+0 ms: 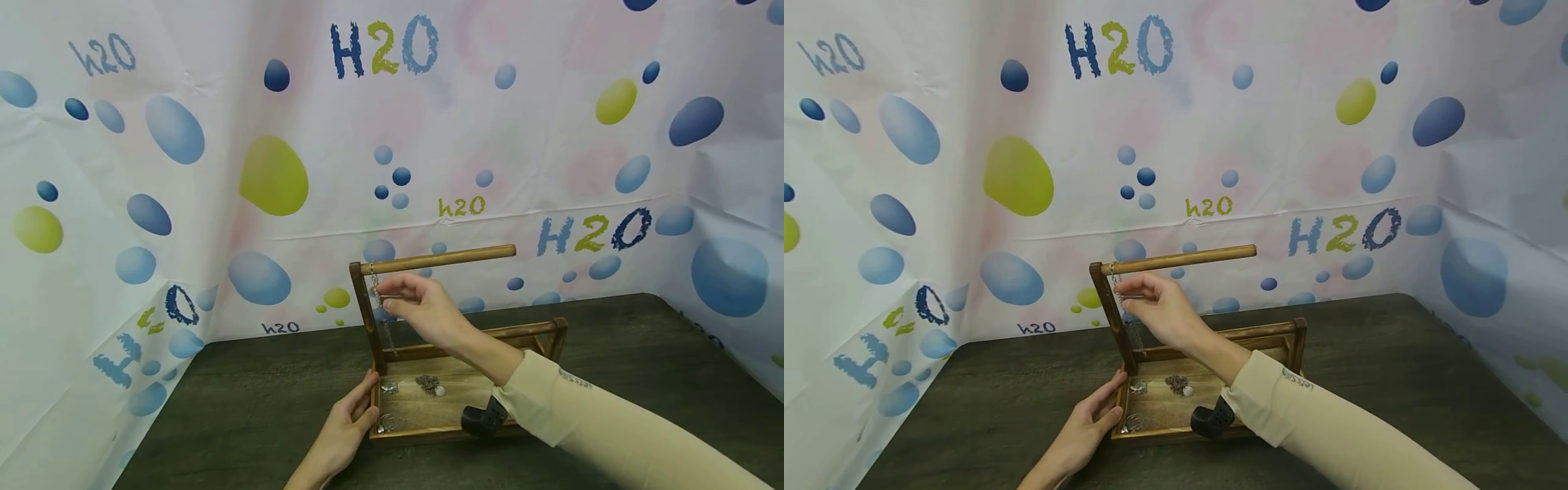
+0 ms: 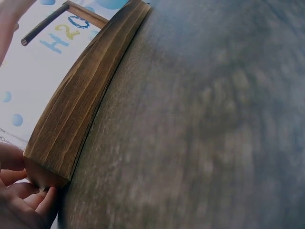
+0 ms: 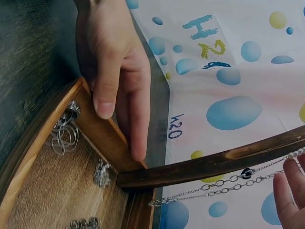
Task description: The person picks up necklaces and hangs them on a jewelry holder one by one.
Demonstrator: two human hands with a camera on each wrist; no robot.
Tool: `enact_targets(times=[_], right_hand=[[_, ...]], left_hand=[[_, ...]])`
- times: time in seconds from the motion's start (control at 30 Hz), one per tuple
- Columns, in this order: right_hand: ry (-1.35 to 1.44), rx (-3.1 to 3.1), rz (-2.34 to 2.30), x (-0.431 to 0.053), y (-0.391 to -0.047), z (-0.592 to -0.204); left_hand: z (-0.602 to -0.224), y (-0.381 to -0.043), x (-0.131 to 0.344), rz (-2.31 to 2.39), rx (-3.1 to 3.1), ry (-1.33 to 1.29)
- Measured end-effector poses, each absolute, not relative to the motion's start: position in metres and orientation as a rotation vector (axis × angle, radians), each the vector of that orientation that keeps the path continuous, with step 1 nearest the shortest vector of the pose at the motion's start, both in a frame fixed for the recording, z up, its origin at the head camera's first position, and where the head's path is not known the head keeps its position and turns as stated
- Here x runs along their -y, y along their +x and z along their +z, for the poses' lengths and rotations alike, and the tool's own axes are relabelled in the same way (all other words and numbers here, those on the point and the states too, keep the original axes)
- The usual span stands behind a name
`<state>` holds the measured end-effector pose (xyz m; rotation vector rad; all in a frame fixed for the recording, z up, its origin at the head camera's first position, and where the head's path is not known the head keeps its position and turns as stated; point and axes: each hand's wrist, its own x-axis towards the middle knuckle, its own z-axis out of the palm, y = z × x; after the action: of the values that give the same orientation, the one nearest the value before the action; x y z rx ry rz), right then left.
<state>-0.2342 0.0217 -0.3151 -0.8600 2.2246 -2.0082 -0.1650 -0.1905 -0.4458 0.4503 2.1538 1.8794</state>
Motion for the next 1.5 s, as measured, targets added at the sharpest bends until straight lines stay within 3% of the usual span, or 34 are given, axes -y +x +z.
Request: enact_targets(times=[0.6, 0.83, 1.5], right_hand=[[-1.071, -2.218, -1.853, -0.041, -0.204, -0.326], [-1.089, -2.268, -1.65, -0.048, -0.187, -0.34], [-0.995, -2.182, -1.669, -0.06, -0.184, -0.377]], left_hand=[[-0.444, -0.161, 0.195, 1.832, -2.195, 0.426], [-0.444, -0.162, 0.194, 1.849, -2.178, 0.412], [-0.443, -0.161, 0.19, 1.868, -2.192, 0.422]])
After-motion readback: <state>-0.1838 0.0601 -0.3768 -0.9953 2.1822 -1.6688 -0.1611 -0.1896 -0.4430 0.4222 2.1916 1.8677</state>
